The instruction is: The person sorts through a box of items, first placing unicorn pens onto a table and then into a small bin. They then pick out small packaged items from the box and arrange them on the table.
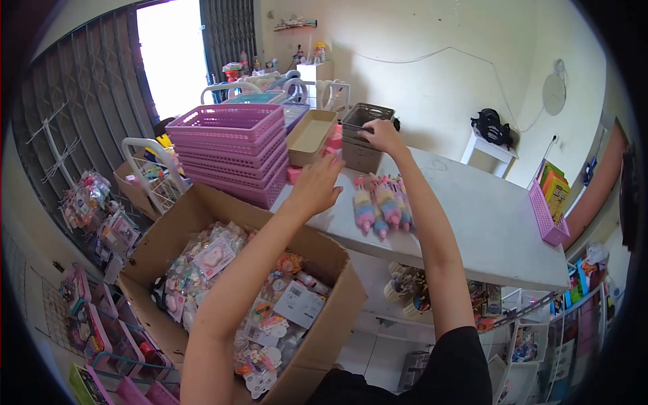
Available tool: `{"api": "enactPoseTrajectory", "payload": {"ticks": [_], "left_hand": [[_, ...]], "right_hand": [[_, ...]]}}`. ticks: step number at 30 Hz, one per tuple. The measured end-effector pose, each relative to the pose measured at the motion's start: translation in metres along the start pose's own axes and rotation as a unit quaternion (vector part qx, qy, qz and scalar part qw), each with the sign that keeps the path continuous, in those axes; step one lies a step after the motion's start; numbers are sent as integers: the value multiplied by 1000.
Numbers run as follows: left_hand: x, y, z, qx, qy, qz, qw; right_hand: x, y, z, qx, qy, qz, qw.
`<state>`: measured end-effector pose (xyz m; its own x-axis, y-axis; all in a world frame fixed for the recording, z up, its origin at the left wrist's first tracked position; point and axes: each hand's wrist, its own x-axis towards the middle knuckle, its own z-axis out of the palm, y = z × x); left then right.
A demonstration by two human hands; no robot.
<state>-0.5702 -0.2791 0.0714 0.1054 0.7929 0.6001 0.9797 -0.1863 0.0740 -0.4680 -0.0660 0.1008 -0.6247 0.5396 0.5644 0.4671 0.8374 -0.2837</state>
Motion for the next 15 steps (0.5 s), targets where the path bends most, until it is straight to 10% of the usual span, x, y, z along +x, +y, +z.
{"api": "enactPoseTrajectory", "payload": {"ticks": [6,15], "left_hand": [[20,9,46,59,-50,-5,997],[46,30,62,101,73,-38,991]], "right_hand": [[7,0,-5,52,-48,-26,997],[-2,-18,-53,163,131,-157,965]]}}
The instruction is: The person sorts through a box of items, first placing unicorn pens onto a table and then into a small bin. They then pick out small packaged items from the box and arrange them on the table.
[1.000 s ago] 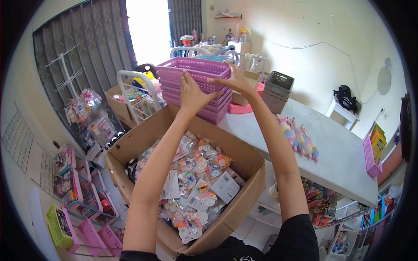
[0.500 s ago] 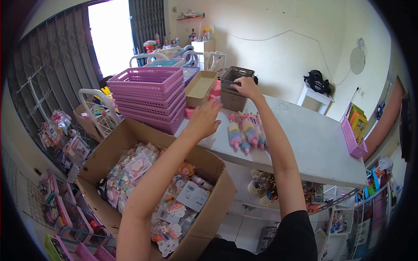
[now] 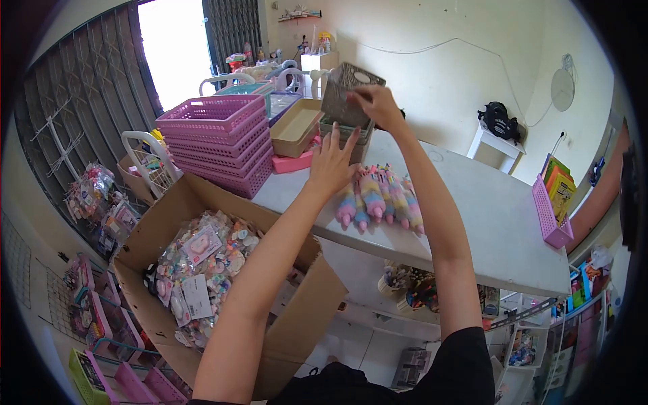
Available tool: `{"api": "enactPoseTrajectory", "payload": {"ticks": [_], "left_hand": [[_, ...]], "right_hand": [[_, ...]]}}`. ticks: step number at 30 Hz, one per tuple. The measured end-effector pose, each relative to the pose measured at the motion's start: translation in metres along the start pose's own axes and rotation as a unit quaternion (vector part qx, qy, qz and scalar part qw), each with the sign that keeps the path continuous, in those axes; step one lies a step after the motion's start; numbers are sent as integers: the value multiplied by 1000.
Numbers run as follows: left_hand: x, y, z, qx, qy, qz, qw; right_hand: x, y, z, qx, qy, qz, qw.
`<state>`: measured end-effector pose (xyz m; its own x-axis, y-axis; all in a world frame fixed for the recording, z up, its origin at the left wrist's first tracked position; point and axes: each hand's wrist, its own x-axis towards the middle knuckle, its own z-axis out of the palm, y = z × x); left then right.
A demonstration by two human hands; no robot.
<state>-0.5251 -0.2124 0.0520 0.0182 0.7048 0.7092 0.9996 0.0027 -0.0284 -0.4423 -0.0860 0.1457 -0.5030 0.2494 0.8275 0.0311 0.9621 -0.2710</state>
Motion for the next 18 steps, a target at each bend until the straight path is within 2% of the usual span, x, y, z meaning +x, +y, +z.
{"api": "enactPoseTrajectory", "payload": {"ticks": [3,5,6,8,9,11,12,14,15,17,18], "left_hand": [[4,6,3,2,17,-34,999],[15,4,3,-25,59,-102,993],[21,6,-2,-33,58,-98,993],[33,11,-19,-134,112,-184,967],[37,12,-20,-145,107,-181,967],[40,13,-19,-341,104,-185,916],[39,13,-14,-351,94,-182,914],[39,19,-6,-386,-18,-160,908],[38,27,-3,-397,-21,-156,904],[38,44,-1,-322,-109,-93,936],[37,54,1,-279,-125,-91,948]], "right_hand": [[1,-25,-47,69,-14,56,996],[-10,-28,-75,76,-15,-30,997],[-22,-37,-93,33,-47,-9,998],[-52,-47,-124,-17,-66,-17,998],[-70,-52,-139,-58,-86,-29,994],[-104,-64,-176,-105,-120,-10,987],[-122,-69,-193,-144,-152,-3,978],[-161,-74,-223,-104,-161,76,978],[-179,-74,-238,-107,-169,114,973],[-211,-76,-259,-126,-184,137,965],[-223,-79,-266,-123,-189,188,956]]}}
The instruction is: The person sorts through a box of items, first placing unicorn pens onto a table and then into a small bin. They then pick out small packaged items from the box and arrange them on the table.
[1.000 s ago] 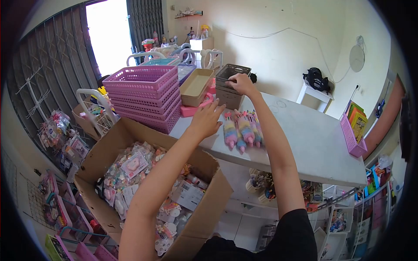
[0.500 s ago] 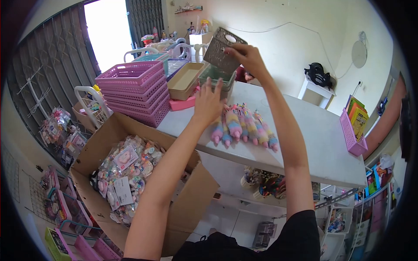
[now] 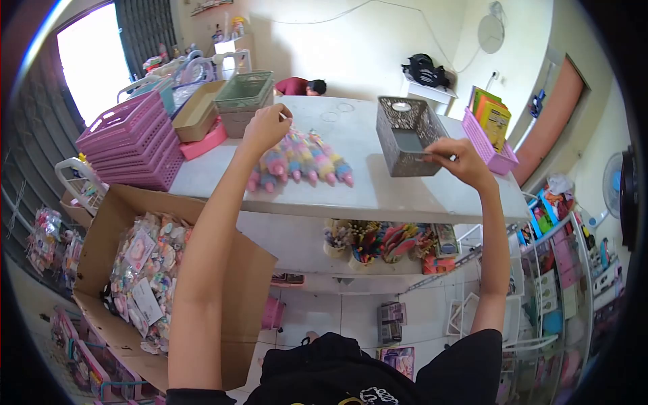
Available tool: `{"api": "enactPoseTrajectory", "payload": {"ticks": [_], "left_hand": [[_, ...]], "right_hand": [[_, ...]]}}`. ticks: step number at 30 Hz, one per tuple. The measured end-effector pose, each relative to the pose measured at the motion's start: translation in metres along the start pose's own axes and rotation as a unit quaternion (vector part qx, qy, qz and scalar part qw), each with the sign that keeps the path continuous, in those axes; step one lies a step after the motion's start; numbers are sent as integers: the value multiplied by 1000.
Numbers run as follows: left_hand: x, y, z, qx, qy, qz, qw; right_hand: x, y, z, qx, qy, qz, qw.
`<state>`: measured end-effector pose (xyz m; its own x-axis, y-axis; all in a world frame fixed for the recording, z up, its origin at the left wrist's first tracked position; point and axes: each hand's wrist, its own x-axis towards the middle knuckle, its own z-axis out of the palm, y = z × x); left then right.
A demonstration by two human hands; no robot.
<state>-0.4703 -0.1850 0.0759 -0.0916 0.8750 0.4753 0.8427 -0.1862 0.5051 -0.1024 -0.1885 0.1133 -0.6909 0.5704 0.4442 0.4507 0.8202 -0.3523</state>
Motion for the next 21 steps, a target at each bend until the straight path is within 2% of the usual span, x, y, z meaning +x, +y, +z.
{"api": "enactPoseTrajectory", "payload": {"ticks": [1,3,4,7,8,10,12,17,19,21], "left_hand": [[-2,7,8,-5,-4,5,1000],[-6,24,22,118,-29,-24,992],[-9,35,24,166,-57,-15,984],[-8,54,40,199,-101,-20,975],[-8,60,44,199,-101,-16,975],[-12,75,52,262,-175,-50,948],[-17,84,59,270,-178,-58,945],[-21,83,76,317,-163,-62,932],[-24,84,75,240,-130,-105,956],[-26,90,67,207,-115,-108,966]], "right_hand": [[-12,4,-3,-4,2,8,1000],[-33,10,-5,-13,-22,55,998],[-41,14,-4,8,-14,46,999],[-52,17,2,48,-20,40,998],[-54,14,4,59,-36,66,995],[-54,18,12,66,-22,56,996],[-54,22,19,59,-5,32,998],[-51,17,22,64,-6,40,997],[-49,10,20,54,-23,36,998],[-48,-2,16,-93,118,-79,986]]}}
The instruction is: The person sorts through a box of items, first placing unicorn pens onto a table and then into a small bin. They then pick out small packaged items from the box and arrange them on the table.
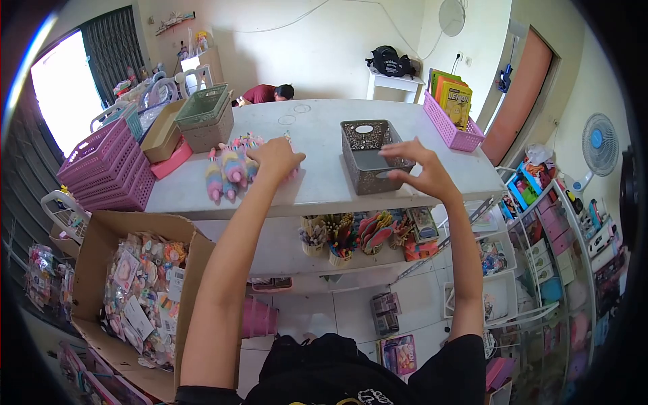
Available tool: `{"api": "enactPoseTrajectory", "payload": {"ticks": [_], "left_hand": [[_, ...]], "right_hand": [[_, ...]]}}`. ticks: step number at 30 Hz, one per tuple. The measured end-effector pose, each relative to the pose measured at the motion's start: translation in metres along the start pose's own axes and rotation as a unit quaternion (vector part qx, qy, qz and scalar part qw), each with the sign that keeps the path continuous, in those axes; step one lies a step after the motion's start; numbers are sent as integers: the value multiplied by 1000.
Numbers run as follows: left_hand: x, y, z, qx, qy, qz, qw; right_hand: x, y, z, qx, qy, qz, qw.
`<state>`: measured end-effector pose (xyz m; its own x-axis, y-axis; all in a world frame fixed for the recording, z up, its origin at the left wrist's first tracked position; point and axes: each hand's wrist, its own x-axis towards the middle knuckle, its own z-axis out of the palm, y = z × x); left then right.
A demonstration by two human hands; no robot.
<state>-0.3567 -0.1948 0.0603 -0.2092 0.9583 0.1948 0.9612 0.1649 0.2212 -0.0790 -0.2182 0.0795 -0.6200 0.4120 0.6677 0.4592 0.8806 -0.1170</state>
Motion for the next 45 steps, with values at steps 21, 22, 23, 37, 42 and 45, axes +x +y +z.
{"api": "enactPoseTrajectory", "payload": {"ticks": [21,22,23,37,42,45], "left_hand": [[-44,68,-4,-240,260,352,867],[-42,65,-4,-236,264,347,869],[-40,63,-4,-237,253,347,871],[28,-41,-2,115,13,-41,992],[24,-34,9,94,56,-60,992],[22,-31,7,94,62,-60,992]], "right_hand": [[56,-16,6,403,98,282,865],[58,-11,6,407,94,278,865],[61,-5,6,413,75,269,867],[85,64,41,281,-173,304,894],[93,61,44,306,-214,332,866],[91,65,47,306,-213,315,873]]}}
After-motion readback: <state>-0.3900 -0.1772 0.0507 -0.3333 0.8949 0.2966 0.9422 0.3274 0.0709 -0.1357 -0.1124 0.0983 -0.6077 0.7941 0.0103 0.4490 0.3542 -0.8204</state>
